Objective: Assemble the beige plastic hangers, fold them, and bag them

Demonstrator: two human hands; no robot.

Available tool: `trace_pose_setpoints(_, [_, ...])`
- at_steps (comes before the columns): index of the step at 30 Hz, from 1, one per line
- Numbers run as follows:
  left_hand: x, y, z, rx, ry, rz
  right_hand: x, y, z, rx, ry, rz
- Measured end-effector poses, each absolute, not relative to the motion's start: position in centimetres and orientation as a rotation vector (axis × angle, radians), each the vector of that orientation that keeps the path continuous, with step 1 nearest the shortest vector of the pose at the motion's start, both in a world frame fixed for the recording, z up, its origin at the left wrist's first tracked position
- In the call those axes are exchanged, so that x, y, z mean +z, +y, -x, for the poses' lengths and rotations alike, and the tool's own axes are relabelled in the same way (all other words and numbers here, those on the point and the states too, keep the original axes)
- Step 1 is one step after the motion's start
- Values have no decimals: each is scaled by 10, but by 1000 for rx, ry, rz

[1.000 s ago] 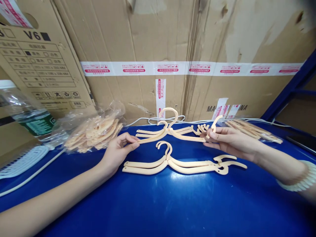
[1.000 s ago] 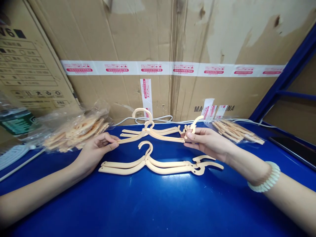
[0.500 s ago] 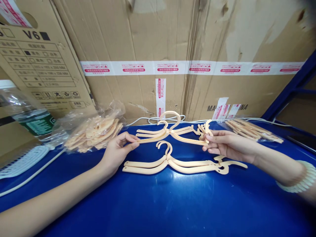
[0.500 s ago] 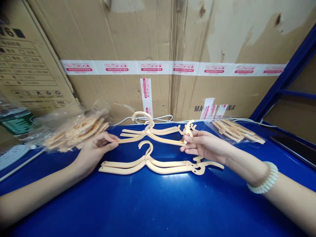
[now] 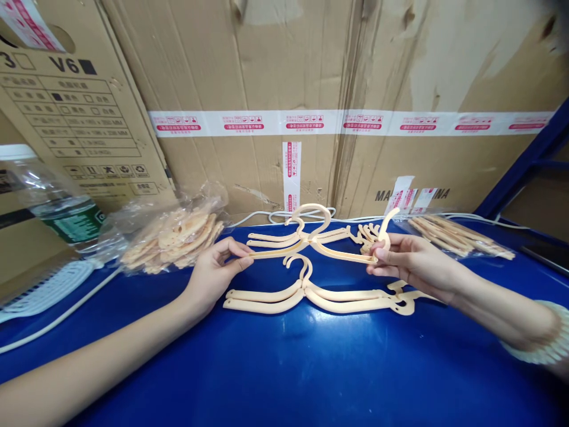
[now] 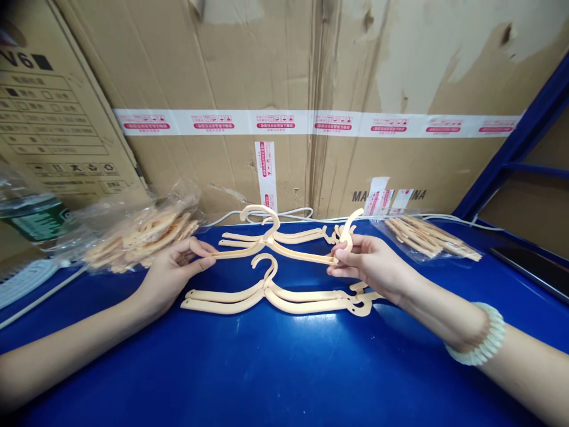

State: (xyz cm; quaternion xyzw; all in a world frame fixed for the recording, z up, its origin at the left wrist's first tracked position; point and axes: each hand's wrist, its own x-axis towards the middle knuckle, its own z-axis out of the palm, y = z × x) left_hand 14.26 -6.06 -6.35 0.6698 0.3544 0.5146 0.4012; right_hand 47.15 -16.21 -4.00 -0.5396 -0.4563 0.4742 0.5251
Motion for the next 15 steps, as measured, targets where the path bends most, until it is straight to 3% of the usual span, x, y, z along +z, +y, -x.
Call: trace_pose_setpoints(15, [-56, -70, -145, 1217, 900, -1911, -30, -168, -464, 1039, -971, 1197])
